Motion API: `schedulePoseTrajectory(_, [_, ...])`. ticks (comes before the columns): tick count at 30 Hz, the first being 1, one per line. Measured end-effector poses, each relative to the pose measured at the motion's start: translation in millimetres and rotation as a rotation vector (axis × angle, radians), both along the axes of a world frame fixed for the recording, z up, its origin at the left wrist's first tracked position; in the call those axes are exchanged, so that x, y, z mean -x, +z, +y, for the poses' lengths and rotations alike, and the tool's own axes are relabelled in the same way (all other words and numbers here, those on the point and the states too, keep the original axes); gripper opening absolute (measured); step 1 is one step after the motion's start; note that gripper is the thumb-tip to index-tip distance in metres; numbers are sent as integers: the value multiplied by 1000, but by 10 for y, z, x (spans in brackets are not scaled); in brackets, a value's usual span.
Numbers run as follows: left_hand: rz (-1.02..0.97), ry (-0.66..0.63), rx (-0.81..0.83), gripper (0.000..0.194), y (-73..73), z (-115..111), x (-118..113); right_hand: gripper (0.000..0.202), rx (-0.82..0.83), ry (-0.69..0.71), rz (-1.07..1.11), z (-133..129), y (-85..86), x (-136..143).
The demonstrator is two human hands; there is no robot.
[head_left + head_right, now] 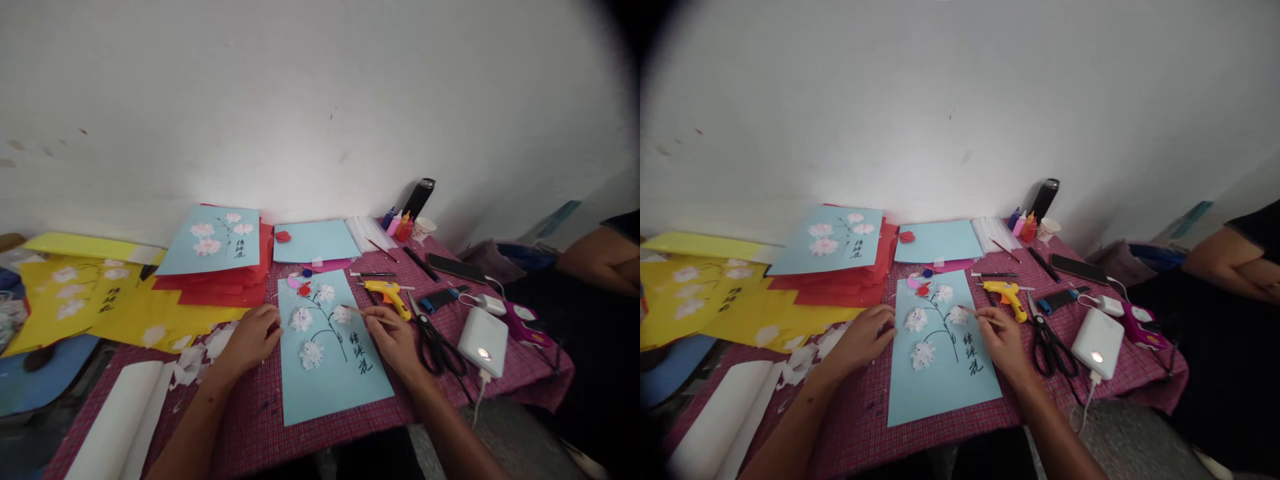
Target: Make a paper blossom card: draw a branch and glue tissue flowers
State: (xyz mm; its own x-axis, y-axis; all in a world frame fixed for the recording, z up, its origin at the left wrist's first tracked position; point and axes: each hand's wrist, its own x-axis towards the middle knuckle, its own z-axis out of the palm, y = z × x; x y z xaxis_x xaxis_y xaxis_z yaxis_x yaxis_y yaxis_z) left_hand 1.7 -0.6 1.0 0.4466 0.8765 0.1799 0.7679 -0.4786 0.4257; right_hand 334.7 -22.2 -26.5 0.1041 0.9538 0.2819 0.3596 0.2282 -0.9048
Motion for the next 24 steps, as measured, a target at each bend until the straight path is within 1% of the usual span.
schedulePoseTrajectory(8, [0, 2, -1, 6, 8, -3, -3, 15, -53, 86, -80, -35, 23, -1])
schedulePoseTrajectory(11, [5, 5, 2, 7, -2, -2, 0, 15, -50, 94, -106, -28, 14, -2])
schedulePoseTrajectory(15, [9, 6, 6, 6, -17, 3, 9, 16, -58, 35, -40, -25, 3, -11])
schedulePoseTrajectory(18, [5, -2, 1, 5, -17, 4, 10, 14, -52, -10, 13, -39, 27, -15])
schedulePoseTrajectory(22, [2, 0, 4, 5, -8, 1, 5, 13, -31, -80, 27, -54, 59, -10])
schedulePoseTrajectory(24, [4, -2, 5, 5, -2, -1, 3, 14, -20, -73, 22, -54, 56, -8])
